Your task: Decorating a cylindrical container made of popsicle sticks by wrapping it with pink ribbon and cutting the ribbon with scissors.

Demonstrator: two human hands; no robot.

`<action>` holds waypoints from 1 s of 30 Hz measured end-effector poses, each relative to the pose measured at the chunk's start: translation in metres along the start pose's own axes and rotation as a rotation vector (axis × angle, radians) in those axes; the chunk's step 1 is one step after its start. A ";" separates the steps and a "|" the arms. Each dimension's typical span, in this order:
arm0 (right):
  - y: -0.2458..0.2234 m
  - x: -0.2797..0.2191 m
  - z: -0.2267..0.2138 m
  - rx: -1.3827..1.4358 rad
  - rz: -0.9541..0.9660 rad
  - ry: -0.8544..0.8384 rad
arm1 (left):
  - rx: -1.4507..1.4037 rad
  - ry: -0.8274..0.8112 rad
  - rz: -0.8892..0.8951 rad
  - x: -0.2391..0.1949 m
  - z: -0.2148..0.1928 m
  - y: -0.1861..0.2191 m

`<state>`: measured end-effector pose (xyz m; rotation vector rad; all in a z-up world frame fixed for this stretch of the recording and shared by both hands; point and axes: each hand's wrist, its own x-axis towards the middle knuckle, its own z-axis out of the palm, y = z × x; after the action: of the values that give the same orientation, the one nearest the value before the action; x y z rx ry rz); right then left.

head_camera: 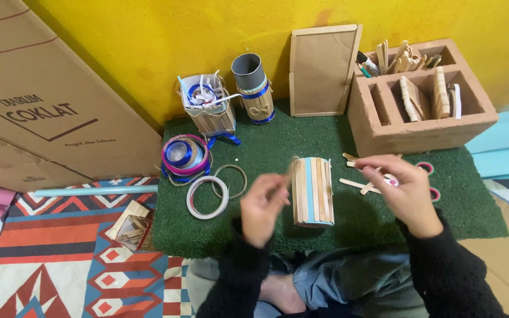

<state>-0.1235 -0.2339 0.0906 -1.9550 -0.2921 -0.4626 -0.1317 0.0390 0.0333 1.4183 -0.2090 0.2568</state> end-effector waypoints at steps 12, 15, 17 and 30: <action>-0.050 -0.009 0.029 0.099 0.001 -0.174 | 0.187 0.006 0.105 -0.057 0.036 0.029; -0.033 0.027 0.024 0.225 0.308 -0.177 | 0.355 0.126 0.259 -0.050 0.021 0.019; -0.033 0.043 0.027 0.233 0.385 -0.215 | 0.362 0.066 0.244 -0.052 0.014 0.005; -0.017 0.082 0.054 -0.097 0.492 -0.495 | 0.432 -0.112 0.395 -0.050 0.017 -0.001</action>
<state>-0.0465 -0.1782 0.1211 -2.1268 -0.0893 0.3376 -0.1787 0.0196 0.0204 1.8161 -0.5535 0.5732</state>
